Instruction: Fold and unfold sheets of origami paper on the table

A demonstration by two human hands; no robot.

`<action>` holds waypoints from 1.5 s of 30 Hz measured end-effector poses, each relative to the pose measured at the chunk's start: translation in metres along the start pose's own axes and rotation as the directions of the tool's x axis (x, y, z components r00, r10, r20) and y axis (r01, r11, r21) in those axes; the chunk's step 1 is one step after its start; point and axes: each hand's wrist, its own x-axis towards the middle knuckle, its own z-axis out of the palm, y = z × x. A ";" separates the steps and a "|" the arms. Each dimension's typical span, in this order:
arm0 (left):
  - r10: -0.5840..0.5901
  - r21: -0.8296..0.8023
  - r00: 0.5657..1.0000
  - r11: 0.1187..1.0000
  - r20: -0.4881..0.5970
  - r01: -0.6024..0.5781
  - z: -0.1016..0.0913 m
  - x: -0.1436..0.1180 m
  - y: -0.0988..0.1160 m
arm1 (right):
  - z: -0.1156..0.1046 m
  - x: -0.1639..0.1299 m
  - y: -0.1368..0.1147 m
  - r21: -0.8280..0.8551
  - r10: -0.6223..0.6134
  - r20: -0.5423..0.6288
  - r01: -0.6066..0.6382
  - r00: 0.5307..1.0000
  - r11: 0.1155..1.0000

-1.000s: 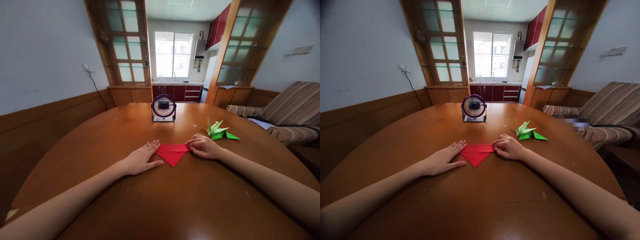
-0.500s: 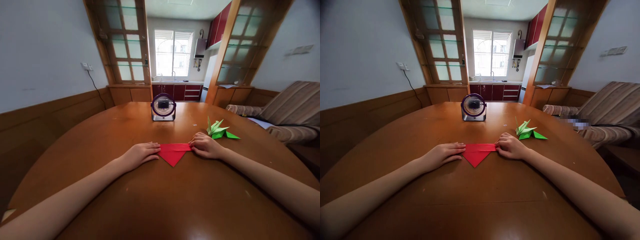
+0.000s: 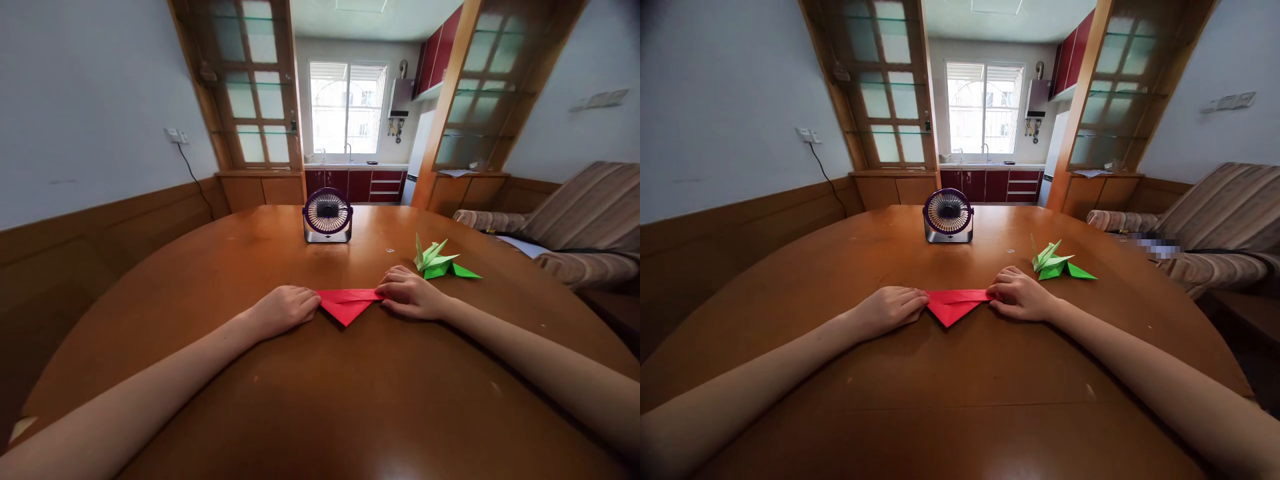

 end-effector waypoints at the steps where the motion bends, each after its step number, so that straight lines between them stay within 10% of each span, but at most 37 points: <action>1: -0.020 0.005 1.000 1.000 -0.021 0.020 -0.001 0.001 0.002 | 0.000 0.001 -0.002 0.002 -0.002 0.004 0.002 1.000 1.000; 5: -0.192 -0.065 0.972 0.981 -0.136 0.184 -0.010 0.002 0.012 | 0.001 0.004 -0.010 0.033 0.047 -0.054 -0.045 0.997 0.998; 9: -0.497 -0.320 0.850 0.845 -0.172 0.429 -0.015 0.004 0.018 | 0.006 0.008 -0.018 0.221 0.246 -0.134 -0.213 0.960 0.952; 15: -0.661 -0.389 0.742 0.715 -0.108 0.581 -0.004 0.004 0.010 | 0.016 0.009 -0.023 0.486 0.481 -0.011 -0.415 0.877 0.769; 25: -0.459 0.010 0.889 0.889 -0.007 0.459 0.000 0.005 0.010 | 0.019 0.009 -0.023 0.405 0.456 0.005 -0.419 0.890 0.813; 35: -0.021 -0.263 0.991 0.963 0.132 0.056 0.009 0.039 0.039 | 0.018 0.011 -0.025 0.400 0.485 0.003 -0.446 0.874 0.801; 45: -0.003 -0.263 0.997 0.964 0.083 0.025 0.014 0.051 0.039 | 0.012 0.016 -0.027 0.581 0.707 0.149 -0.640 0.691 0.503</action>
